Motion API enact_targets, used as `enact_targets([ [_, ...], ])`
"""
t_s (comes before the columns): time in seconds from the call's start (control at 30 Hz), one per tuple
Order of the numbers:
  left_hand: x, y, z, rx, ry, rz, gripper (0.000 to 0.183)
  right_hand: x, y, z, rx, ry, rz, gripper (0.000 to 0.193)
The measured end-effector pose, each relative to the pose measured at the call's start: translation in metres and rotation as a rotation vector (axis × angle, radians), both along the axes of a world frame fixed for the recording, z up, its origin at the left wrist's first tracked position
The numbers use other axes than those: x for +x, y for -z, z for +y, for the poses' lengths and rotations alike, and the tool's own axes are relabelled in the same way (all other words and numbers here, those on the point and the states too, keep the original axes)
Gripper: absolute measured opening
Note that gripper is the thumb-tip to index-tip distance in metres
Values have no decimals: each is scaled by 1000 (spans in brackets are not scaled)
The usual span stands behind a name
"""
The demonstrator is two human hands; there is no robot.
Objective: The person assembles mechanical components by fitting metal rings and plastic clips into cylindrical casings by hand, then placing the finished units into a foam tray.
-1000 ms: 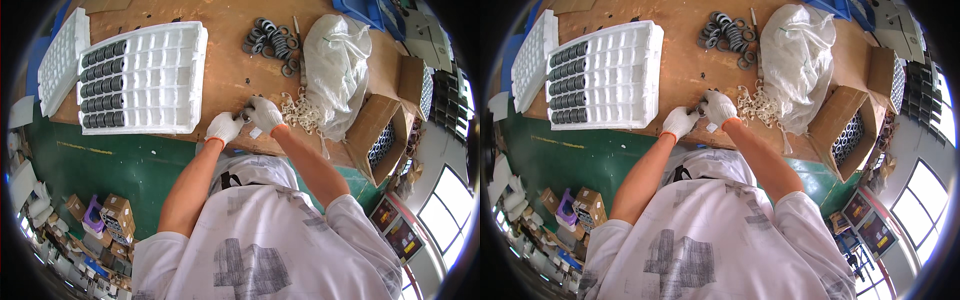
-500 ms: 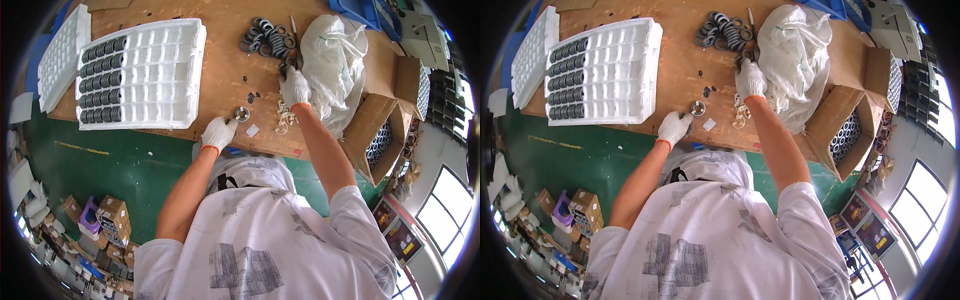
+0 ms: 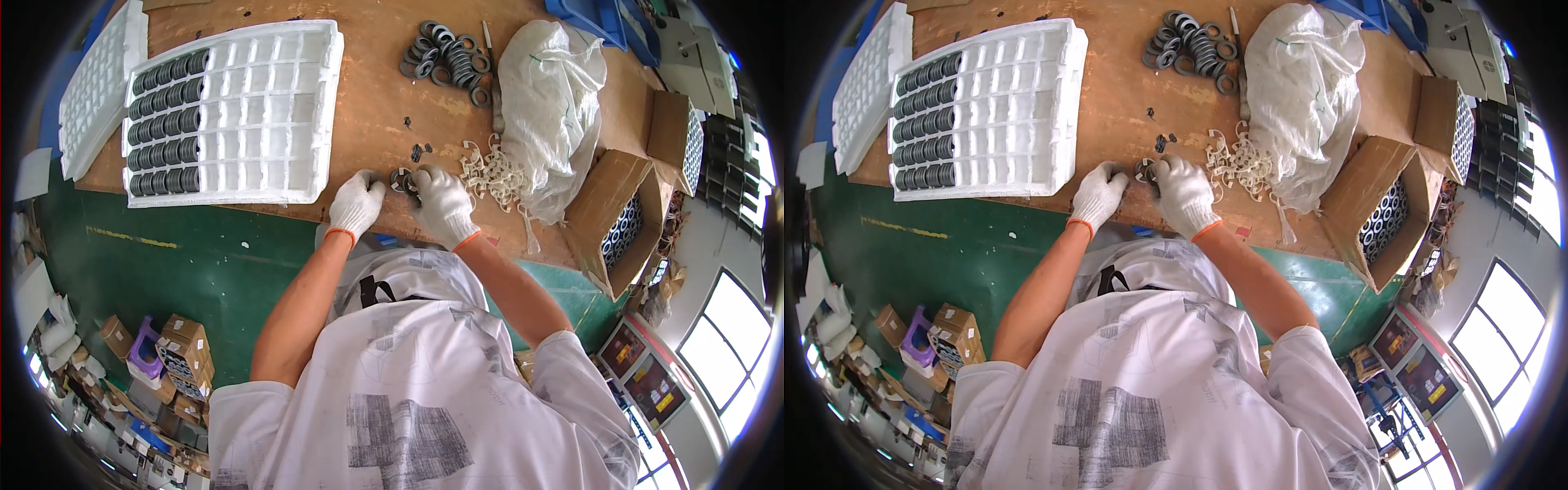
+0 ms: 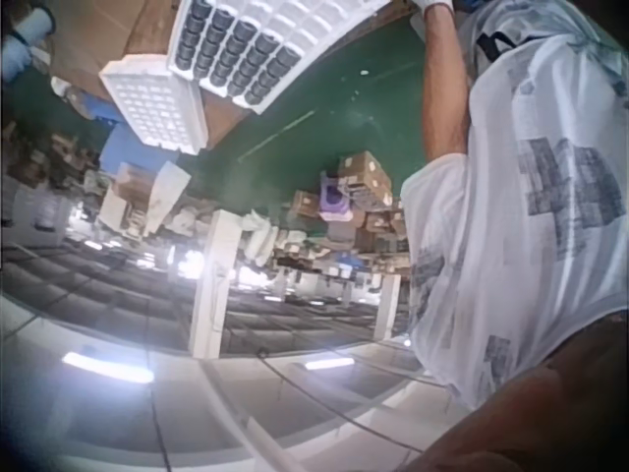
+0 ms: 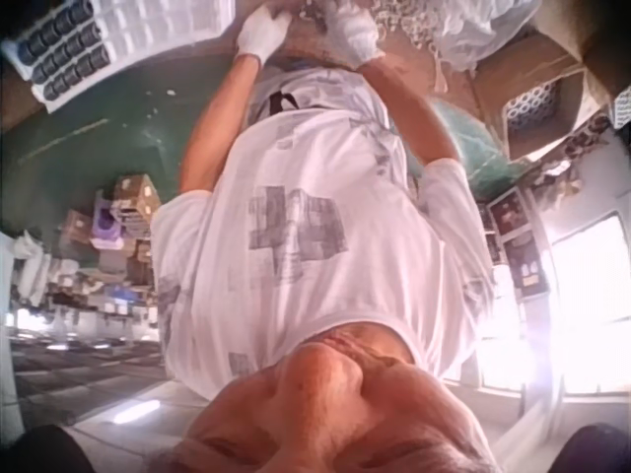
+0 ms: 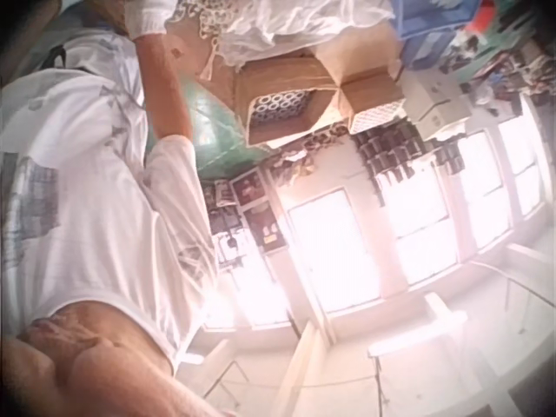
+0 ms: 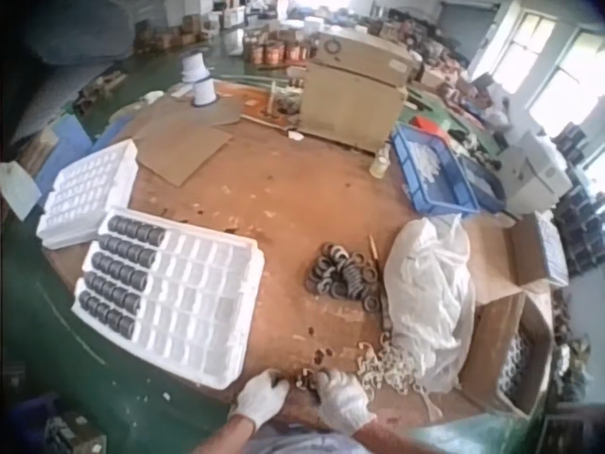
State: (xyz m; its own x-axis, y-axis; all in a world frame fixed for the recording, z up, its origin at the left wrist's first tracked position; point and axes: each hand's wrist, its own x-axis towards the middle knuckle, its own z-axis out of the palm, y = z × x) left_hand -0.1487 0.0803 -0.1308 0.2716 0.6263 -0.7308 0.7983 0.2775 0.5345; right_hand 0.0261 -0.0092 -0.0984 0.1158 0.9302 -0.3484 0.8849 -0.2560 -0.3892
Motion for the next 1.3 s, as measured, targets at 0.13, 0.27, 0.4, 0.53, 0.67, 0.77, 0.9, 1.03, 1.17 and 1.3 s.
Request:
enact_targets([
  [0.13,3,-5,0,73,62,-26,40,-13,12,-1,155,4,-44,59],
  [0.27,3,-3,0,61,80,-19,41,-18,12,5,166,48,-54,61],
  [0.4,5,-9,1,47,86,-20,40,-16,12,-2,203,105,-3,57],
  [0.53,6,-11,-1,55,95,-46,41,-15,9,1,142,140,34,55],
  [0.67,1,-9,5,24,146,-71,41,-16,10,4,65,128,27,57],
  [0.77,1,-15,7,76,153,-69,42,-17,8,-2,65,141,6,61],
  [0.9,14,-29,12,428,-79,-134,30,-16,1,9,225,69,-43,61],
  [1.03,56,-29,26,902,120,-283,32,-28,40,46,360,6,68,58],
  [1.17,85,-4,33,986,299,-295,39,-38,103,32,105,27,323,61],
  [1.3,82,20,28,995,332,-265,43,-45,115,35,67,136,414,59],
])
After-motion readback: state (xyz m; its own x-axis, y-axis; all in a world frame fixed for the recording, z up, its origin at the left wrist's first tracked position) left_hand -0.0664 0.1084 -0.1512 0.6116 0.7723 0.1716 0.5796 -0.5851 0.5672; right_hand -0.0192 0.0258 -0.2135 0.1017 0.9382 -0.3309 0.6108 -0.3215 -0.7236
